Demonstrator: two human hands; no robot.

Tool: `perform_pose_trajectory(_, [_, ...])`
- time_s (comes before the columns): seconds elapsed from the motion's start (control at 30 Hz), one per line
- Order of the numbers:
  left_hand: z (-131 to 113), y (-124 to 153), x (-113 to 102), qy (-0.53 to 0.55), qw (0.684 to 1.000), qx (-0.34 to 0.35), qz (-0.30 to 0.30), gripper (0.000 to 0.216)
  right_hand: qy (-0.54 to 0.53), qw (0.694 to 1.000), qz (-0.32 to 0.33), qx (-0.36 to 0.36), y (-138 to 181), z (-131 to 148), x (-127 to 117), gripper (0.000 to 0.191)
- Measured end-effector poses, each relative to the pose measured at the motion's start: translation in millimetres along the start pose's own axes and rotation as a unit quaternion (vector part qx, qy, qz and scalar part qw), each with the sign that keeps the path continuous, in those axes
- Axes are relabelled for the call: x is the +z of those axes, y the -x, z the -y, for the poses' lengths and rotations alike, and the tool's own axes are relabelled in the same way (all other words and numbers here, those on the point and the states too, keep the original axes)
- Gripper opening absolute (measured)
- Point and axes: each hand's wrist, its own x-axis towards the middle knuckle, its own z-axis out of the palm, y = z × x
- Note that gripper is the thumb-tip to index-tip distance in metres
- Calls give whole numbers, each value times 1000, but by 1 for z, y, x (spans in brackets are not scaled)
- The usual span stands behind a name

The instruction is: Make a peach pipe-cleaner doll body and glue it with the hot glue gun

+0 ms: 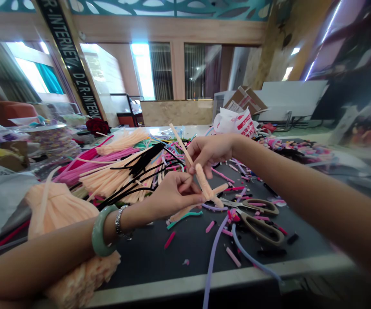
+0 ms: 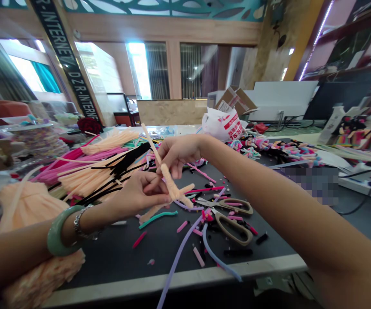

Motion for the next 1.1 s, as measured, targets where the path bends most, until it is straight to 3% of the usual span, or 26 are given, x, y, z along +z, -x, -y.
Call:
perform_pose_trajectory(0.1, [-1, 2, 1, 13, 1000, 8, -11, 45, -86, 996, 0, 37, -6, -13, 0, 21])
perform_pose_trajectory(0.3, [7, 0, -1, 93, 995, 23, -34, 49, -121, 989, -64, 58, -7, -42, 12, 10])
perform_pose_trajectory(0.47, [11, -2, 2, 203, 979, -5, -32, 47, -144, 974, -167, 48, 10, -54, 24, 11])
perform_pose_trajectory(0.6, [10, -3, 1, 258, 966, -4, -30, 26, -143, 952, -271, 11, 29, -50, 30, 8])
perform_pose_trajectory(0.67, [9, -3, 0, 274, 962, -10, -18, 26, -138, 938, -319, -14, 37, -44, 34, 10])
perform_pose_trajectory(0.87, [8, -4, 1, 292, 956, -16, -26, 22, -7, 858, -509, -67, 52, -19, 59, 20])
perform_pose_trajectory(1.1, [8, -5, 2, 293, 955, -12, -34, 17, 92, 807, -575, -101, 56, -5, 95, 18])
